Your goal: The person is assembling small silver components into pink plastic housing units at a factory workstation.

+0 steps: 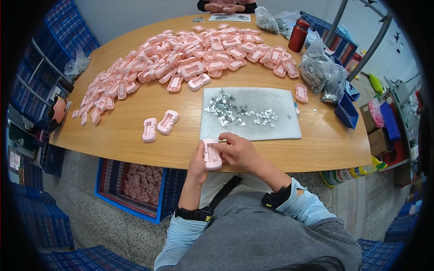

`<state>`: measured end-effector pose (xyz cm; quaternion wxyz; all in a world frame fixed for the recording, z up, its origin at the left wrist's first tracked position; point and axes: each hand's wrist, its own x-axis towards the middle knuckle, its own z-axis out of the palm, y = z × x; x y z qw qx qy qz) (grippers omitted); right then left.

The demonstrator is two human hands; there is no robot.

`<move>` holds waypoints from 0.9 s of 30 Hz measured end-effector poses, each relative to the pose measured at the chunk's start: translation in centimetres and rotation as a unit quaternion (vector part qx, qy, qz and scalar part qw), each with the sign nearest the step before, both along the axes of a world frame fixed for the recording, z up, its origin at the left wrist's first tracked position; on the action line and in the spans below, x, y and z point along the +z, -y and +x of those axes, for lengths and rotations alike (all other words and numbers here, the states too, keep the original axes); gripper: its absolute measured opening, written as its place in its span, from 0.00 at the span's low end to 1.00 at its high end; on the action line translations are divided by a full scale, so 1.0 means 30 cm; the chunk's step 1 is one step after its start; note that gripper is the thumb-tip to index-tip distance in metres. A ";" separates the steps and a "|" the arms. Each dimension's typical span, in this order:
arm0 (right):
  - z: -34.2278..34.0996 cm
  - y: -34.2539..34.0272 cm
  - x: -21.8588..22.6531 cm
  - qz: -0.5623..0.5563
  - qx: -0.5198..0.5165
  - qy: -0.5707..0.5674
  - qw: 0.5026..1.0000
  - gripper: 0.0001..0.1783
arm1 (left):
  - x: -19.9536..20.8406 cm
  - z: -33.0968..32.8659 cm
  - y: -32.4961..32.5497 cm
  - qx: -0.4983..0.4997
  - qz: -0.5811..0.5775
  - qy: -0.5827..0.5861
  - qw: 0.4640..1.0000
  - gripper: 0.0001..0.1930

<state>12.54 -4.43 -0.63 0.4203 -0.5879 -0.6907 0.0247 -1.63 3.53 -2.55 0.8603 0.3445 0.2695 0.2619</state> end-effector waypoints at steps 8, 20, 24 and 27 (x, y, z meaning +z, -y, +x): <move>-0.013 -0.013 0.025 -0.036 -0.011 -0.078 0.996 0.11 | -0.052 0.000 -0.012 0.011 0.010 -0.011 1.000 0.19; -0.003 -0.060 0.059 -0.142 -0.028 -0.012 0.989 0.06 | -0.025 0.000 0.005 0.023 0.079 -0.031 0.996 0.15; 0.009 -0.052 0.058 -0.123 0.001 -0.040 0.992 0.06 | -0.014 -0.004 0.005 0.001 0.069 -0.026 0.997 0.15; 0.025 -0.048 0.069 -0.136 0.020 -0.057 0.989 0.06 | 0.017 0.007 0.017 0.001 0.058 -0.043 0.997 0.16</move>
